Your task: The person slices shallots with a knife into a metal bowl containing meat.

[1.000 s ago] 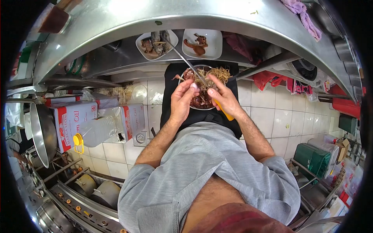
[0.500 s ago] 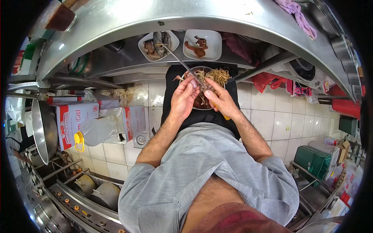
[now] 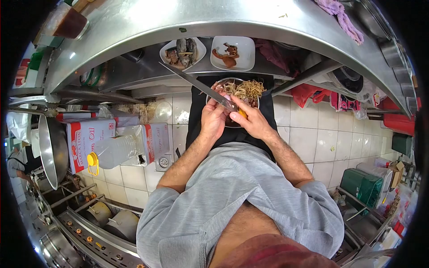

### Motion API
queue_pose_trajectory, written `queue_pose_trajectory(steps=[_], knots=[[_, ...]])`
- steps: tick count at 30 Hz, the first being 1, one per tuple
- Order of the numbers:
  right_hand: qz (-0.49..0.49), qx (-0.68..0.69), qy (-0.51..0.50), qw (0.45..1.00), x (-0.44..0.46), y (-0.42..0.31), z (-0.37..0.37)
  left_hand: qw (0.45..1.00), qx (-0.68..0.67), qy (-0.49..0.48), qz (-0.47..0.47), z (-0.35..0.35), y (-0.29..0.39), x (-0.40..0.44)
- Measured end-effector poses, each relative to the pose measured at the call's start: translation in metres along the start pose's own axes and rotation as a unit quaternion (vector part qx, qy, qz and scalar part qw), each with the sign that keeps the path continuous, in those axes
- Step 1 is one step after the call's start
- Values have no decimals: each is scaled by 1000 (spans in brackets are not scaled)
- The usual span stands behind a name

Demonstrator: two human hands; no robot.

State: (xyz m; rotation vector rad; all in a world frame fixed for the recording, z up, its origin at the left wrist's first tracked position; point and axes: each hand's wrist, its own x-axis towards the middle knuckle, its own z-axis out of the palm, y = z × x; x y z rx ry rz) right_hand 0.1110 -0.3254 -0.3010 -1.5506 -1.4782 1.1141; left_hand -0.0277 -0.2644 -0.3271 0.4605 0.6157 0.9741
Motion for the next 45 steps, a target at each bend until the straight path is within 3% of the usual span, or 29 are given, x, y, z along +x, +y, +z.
queue_pose_trajectory(steps=[5,10,14,17,18,20,21,22,26,30,36,45], knots=[[-78,-19,47,996,0,10,2,1000,7,12,-4,3,-2,0],[34,28,-10,999,-3,1,-3,1000,22,-4,-3,-2,-2,0],[-15,-3,17,1000,-3,2,-1,999,37,12,1,0,-1,-1],[51,-17,-20,998,1,10,2,1000,21,10,9,-2,-3,0],[-55,-22,43,997,5,13,7,1000,9,9,18,3,-2,-1],[-158,-26,107,981,5,19,9,1000,-4,9,26,2,-2,-1],[-25,104,44,993,2,8,2,1000,0,-4,10,-5,-3,2],[109,230,-21,967,1,-2,-4,1000,3,-17,-5,-8,-1,4],[145,314,-17,938,3,-7,-16,996,-6,-66,-56,-18,2,8],[142,232,39,962,8,2,-17,995,-21,-65,-79,-19,4,7],[172,204,27,963,3,2,-16,993,-37,-52,-95,-19,12,6],[139,168,12,976,-1,-16,-13,997,5,-40,-61,-20,20,3]])
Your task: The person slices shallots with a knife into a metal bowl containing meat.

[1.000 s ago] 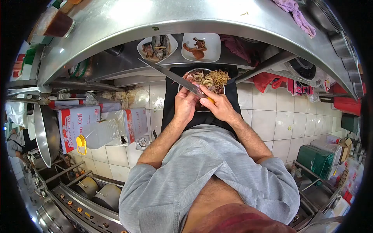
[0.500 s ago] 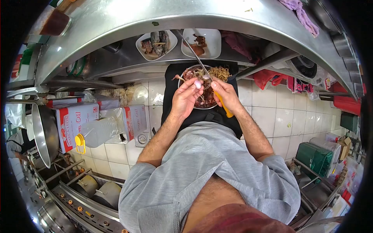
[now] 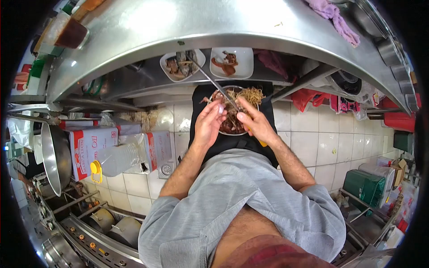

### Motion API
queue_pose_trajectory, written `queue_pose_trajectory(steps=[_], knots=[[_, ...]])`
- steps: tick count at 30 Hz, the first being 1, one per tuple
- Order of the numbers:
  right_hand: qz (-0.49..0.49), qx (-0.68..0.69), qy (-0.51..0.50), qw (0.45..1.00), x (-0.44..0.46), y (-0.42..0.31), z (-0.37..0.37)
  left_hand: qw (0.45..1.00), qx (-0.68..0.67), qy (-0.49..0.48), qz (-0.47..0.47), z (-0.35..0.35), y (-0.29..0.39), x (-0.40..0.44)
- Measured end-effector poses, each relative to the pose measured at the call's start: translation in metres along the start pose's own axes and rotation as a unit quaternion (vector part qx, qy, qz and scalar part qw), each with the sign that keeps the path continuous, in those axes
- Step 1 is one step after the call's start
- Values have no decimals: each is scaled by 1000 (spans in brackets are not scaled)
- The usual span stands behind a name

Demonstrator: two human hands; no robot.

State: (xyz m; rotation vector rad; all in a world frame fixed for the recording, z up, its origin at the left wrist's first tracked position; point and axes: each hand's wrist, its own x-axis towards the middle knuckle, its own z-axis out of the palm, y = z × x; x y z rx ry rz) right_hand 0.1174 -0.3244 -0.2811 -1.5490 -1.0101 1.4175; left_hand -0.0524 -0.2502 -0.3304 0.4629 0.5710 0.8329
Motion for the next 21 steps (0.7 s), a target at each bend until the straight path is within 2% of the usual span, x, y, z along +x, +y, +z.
queue_pose_trajectory(steps=[3,7,9,11,13,15,17,19,20,21], knots=[[-14,-13,10,1000,3,4,0,999,26,-1,21,2,17,-4],[3,-43,1,999,0,-1,-6,995,79,56,38,-21,33,-5],[2,-56,10,998,-4,-3,-6,943,295,152,0,-28,36,-4],[-8,-60,-4,998,-10,-11,-7,854,500,145,18,-49,20,3],[-49,-77,-16,996,-9,-7,-5,779,618,104,39,-48,12,2],[-64,-68,-28,995,-10,-7,-4,736,664,129,28,-49,9,8],[-62,-91,-36,993,-13,-10,-5,743,648,153,73,-59,1,13],[-50,-85,-33,995,-14,-10,-4,758,628,176,2,-57,2,18],[-11,-84,-45,995,-15,-12,-7,762,635,125,-17,-57,2,17],[29,-82,-58,995,-19,-20,-8,760,640,108,23,-60,-3,16]])
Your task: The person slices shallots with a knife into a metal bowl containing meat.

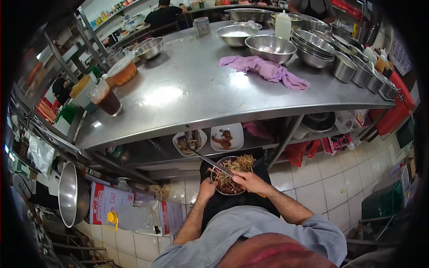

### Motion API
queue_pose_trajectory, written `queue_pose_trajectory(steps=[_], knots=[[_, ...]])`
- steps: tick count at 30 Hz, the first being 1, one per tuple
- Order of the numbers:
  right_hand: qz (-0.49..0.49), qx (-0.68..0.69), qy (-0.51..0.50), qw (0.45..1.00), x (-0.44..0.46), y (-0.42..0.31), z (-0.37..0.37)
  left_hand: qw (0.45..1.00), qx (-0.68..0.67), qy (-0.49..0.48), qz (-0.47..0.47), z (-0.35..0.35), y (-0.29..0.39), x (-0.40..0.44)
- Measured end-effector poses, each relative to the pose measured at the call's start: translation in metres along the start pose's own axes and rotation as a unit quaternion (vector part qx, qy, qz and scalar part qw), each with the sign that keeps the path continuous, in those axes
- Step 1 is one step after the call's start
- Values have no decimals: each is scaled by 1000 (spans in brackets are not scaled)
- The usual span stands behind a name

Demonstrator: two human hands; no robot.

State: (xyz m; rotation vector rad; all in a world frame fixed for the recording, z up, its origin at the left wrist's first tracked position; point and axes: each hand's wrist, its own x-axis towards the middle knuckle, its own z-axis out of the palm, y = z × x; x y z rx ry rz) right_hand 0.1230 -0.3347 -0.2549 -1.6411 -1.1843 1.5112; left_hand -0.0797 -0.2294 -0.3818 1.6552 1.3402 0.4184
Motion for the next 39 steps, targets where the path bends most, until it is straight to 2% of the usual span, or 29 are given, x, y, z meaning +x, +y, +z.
queue_pose_trajectory(steps=[2,4,6,8,10,12,15,16,18,19,21,23,25,26,27,29,32,33,35,39], knots=[[-39,-58,3,998,4,7,-1,993,-89,-34,-67,3,-6,4],[-78,-117,1,990,7,11,-3,992,-116,-23,-53,-2,4,-8],[-191,-165,3,968,8,11,-3,988,-145,-11,-44,-13,15,-24],[-216,-213,-27,952,8,-6,-4,959,-253,-33,-124,-35,25,-41],[-239,-258,-55,935,2,-38,-4,958,-259,-10,-120,-57,24,-56],[-230,-381,-111,889,-9,-84,4,956,-266,-22,-119,-93,17,-72],[-354,-429,-131,821,-10,-131,21,949,-282,65,-122,-146,59,-126],[-416,-427,-110,795,-2,-139,30,944,-295,96,-110,-162,68,-141],[-478,-405,-120,770,2,-174,42,951,-283,97,-75,-199,69,-165],[-448,-412,-145,780,-6,-201,46,945,-291,129,-72,-214,79,-179],[-470,-398,-145,775,-15,-241,52,940,-287,174,-52,-247,96,-200],[-541,-357,-126,751,-4,-269,58,942,-271,196,-15,-280,107,-209],[-550,-348,-113,751,-1,-302,56,941,-265,209,25,-308,119,-204],[-585,-323,-70,740,14,-312,57,939,-265,216,43,-319,127,-198],[-561,-332,-69,755,12,-328,51,938,-267,216,44,-325,140,-189],[-577,-327,10,748,25,-349,38,935,-276,219,49,-336,163,-166],[-520,-349,79,776,30,-370,3,936,-289,193,57,-342,190,-110],[-519,-348,86,776,33,-372,-9,937,-295,180,51,-337,202,-91],[-491,-337,192,780,42,-371,-36,934,-314,163,44,-327,221,-48],[-416,-328,258,808,71,-363,-85,920,-358,147,56,-319,238,34]])
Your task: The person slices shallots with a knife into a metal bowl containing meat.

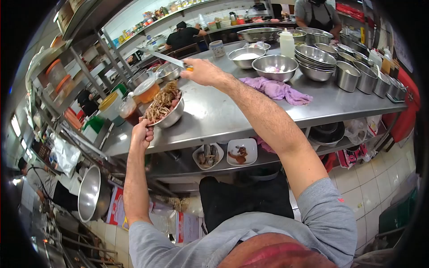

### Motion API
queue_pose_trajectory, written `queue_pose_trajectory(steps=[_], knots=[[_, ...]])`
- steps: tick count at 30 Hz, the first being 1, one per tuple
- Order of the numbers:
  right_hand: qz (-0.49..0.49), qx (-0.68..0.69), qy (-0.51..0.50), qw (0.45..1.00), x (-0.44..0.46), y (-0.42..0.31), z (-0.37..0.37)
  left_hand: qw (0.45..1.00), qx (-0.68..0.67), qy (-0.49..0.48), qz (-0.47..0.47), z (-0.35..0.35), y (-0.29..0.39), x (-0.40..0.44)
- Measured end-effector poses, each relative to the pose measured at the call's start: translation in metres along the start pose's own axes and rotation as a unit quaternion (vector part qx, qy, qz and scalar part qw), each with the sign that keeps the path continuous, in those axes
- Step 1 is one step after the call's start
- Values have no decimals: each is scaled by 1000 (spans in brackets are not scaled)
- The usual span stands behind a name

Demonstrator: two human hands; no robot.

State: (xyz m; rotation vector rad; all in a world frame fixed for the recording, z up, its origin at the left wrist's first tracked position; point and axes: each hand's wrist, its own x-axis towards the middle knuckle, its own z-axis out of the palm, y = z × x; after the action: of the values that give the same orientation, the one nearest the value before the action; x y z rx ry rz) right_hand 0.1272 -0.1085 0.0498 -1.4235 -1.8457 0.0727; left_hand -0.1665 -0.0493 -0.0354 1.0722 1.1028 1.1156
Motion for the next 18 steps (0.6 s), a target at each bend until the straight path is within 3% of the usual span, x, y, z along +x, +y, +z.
queue_pose_trajectory(steps=[2,5,9,11,13,14,15,18], knots=[[88,30,-37,995,5,25,-1,1000,-14,-2,5,13,-1,26],[135,-14,-98,986,14,54,-5,997,-46,49,31,28,-1,59],[109,-115,-87,984,23,92,3,991,-96,86,46,31,-1,101],[93,-166,-125,974,27,105,5,985,-156,17,67,25,-6,108],[88,-180,-148,969,30,111,0,972,-205,62,97,55,-3,72],[77,-192,-170,963,30,114,-2,968,-223,34,108,63,-6,59],[85,-188,-171,963,29,117,-1,970,-218,30,102,77,-4,58],[52,-190,-190,962,31,123,-1,974,-51,-96,198,122,3,50]])
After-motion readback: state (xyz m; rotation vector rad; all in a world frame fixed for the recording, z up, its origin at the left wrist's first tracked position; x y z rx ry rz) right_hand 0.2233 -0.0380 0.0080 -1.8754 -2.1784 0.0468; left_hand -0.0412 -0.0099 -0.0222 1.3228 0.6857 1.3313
